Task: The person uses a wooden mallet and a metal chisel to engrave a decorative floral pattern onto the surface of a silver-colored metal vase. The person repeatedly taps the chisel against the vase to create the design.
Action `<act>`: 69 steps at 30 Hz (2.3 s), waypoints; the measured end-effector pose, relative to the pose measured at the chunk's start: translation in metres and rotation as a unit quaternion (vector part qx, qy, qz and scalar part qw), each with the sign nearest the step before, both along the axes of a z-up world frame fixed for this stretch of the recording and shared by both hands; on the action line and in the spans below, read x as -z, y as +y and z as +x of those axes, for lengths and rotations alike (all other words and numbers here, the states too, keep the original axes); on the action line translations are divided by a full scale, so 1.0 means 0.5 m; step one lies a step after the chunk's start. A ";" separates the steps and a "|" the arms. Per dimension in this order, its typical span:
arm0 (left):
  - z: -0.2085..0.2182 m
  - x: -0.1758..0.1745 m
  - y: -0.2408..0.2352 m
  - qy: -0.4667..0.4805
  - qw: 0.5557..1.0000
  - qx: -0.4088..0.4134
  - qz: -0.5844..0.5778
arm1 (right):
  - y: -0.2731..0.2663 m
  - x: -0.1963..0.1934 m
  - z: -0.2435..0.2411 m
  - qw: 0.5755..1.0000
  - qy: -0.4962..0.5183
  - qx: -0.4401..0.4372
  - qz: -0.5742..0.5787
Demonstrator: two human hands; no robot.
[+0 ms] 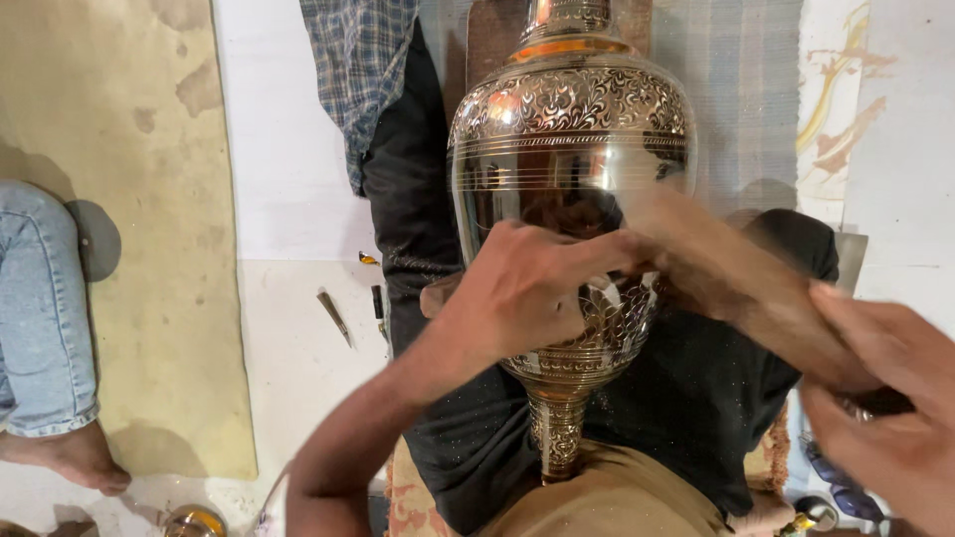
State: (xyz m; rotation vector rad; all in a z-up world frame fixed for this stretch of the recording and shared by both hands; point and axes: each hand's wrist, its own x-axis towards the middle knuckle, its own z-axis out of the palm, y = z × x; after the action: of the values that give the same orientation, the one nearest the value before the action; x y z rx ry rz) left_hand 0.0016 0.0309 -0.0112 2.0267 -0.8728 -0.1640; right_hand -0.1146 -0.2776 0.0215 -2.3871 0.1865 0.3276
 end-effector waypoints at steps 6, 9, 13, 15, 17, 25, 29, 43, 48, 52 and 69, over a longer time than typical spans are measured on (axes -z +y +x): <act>-0.071 0.013 -0.017 -0.015 0.975 -0.199 -0.100 | -0.037 -0.006 0.108 0.988 -0.030 -0.147 -0.035; -0.099 0.021 -0.042 0.010 0.951 -0.290 -0.108 | -0.037 -0.019 0.147 0.987 -0.040 -0.157 -0.019; -0.121 0.036 -0.069 -0.019 0.916 -0.376 -0.134 | -0.001 -0.058 0.178 0.969 -0.056 -0.220 -0.096; -0.127 0.040 -0.081 -0.038 0.902 -0.403 -0.151 | 0.028 -0.084 0.198 0.963 -0.057 -0.246 -0.094; -0.133 0.044 -0.089 -0.035 0.888 -0.433 -0.149 | 0.056 -0.108 0.214 0.940 -0.078 -0.307 -0.123; -0.151 0.056 -0.104 -0.080 0.866 -0.454 -0.195 | 0.114 -0.138 0.234 0.903 -0.066 -0.370 -0.210; -0.160 0.085 -0.114 -0.066 0.851 -0.503 -0.133 | 0.126 -0.140 0.229 0.893 -0.058 -0.409 -0.178; -0.156 0.088 -0.114 -0.105 0.822 -0.524 -0.194 | 0.141 -0.142 0.224 0.860 -0.048 -0.427 -0.276; -0.149 0.079 -0.112 -0.103 0.818 -0.506 -0.252 | 0.154 -0.147 0.236 0.889 -0.051 -0.390 -0.235; -0.149 0.074 -0.110 -0.094 0.826 -0.494 -0.254 | 0.165 -0.167 0.243 0.898 -0.088 -0.381 -0.204; -0.136 0.089 -0.080 -0.057 0.893 -0.413 -0.167 | 0.168 -0.158 0.254 0.907 -0.031 -0.370 -0.197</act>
State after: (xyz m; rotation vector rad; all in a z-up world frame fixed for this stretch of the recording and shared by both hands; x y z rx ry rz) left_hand -0.0663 -0.0089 -0.0556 1.9126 -0.0313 0.5491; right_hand 0.0122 -0.1935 0.1004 -2.7817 -0.7773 0.6027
